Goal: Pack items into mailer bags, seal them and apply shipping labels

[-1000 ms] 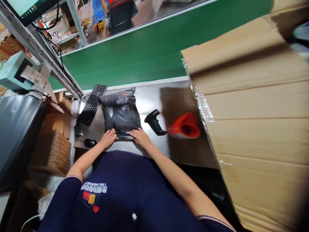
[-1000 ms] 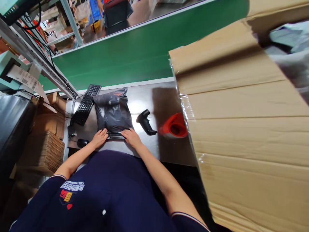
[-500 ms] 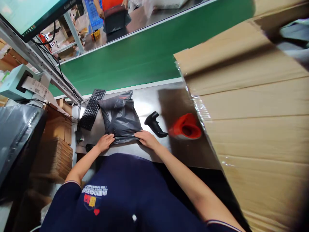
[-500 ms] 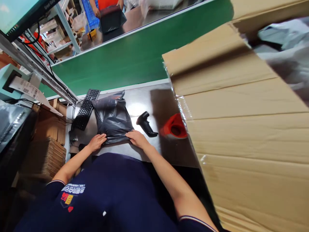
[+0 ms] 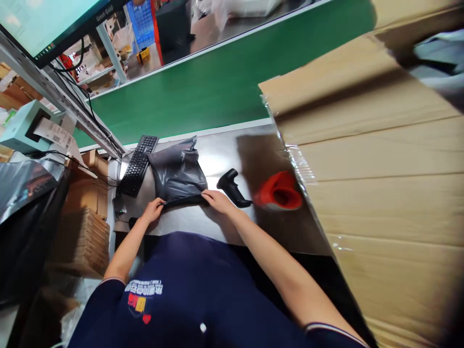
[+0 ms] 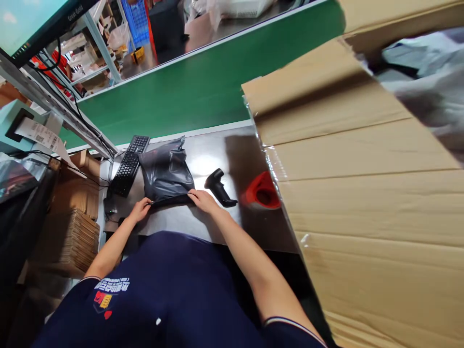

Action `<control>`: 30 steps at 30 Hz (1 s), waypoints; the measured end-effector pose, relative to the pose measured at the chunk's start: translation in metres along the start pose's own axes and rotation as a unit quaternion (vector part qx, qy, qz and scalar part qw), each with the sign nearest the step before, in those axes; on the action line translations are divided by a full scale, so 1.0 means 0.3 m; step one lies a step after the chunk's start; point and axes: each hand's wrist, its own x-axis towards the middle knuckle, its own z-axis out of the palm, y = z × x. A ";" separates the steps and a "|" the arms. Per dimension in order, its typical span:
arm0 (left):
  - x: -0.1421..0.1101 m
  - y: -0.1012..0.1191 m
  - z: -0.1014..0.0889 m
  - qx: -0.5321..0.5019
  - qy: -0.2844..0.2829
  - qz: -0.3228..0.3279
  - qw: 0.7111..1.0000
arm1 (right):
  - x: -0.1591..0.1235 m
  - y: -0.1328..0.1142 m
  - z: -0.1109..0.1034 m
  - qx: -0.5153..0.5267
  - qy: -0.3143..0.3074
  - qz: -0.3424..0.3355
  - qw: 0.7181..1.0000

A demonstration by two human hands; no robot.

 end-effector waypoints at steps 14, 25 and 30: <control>0.049 -0.018 0.095 -0.129 0.313 -0.184 0.923 | 0.094 -0.022 0.067 0.121 0.036 0.142 0.982; 0.117 -0.005 0.038 -0.063 0.444 -0.264 0.854 | 0.081 -0.034 0.089 0.161 0.056 0.198 0.965; 0.043 0.057 0.124 -0.051 0.442 -0.234 0.864 | 0.074 -0.016 0.083 0.182 0.070 0.224 0.955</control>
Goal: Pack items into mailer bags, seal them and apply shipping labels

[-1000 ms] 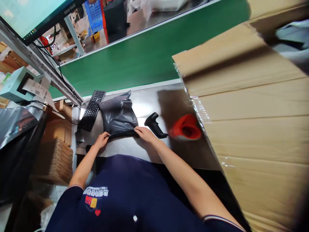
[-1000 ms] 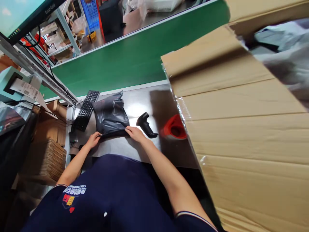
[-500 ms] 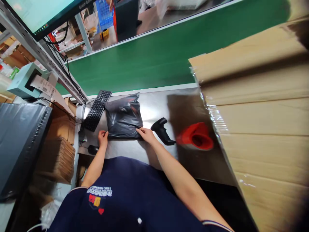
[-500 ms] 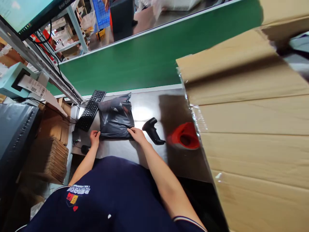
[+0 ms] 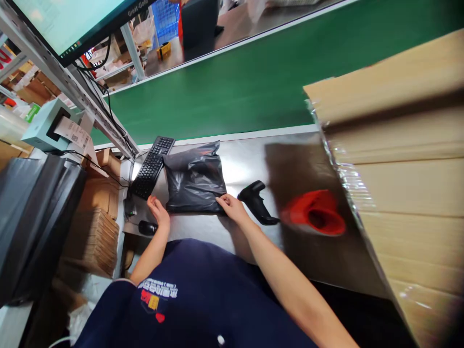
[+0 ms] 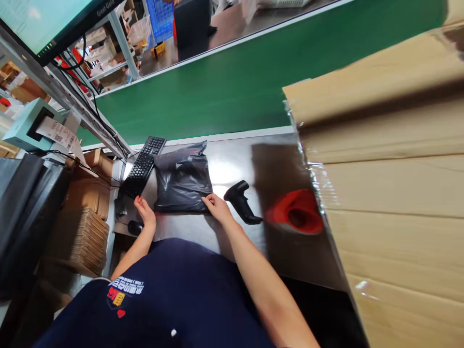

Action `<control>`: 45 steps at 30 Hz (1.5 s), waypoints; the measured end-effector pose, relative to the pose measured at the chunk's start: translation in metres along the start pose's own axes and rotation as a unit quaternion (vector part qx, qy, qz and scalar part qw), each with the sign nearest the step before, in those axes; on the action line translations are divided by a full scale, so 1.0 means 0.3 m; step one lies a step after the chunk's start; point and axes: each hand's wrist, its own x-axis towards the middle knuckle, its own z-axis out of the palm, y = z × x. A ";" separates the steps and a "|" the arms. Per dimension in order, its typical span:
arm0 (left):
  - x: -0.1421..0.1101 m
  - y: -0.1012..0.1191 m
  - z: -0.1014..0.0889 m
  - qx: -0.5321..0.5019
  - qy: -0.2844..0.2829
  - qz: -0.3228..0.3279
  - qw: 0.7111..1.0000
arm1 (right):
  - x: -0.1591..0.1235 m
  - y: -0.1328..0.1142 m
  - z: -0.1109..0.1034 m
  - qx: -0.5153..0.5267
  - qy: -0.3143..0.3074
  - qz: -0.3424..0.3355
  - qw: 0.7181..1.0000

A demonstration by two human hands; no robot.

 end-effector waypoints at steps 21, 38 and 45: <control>-0.077 0.163 0.168 0.347 -0.242 0.397 0.814 | -0.067 0.034 -0.048 0.083 0.108 0.014 0.991; 0.029 0.145 0.145 0.207 -0.231 0.305 0.900 | 0.011 -0.039 0.265 0.013 0.155 -0.040 0.987; -0.013 0.116 0.172 0.008 -0.192 0.115 0.974 | 0.049 -0.092 0.217 0.020 0.156 -0.058 0.986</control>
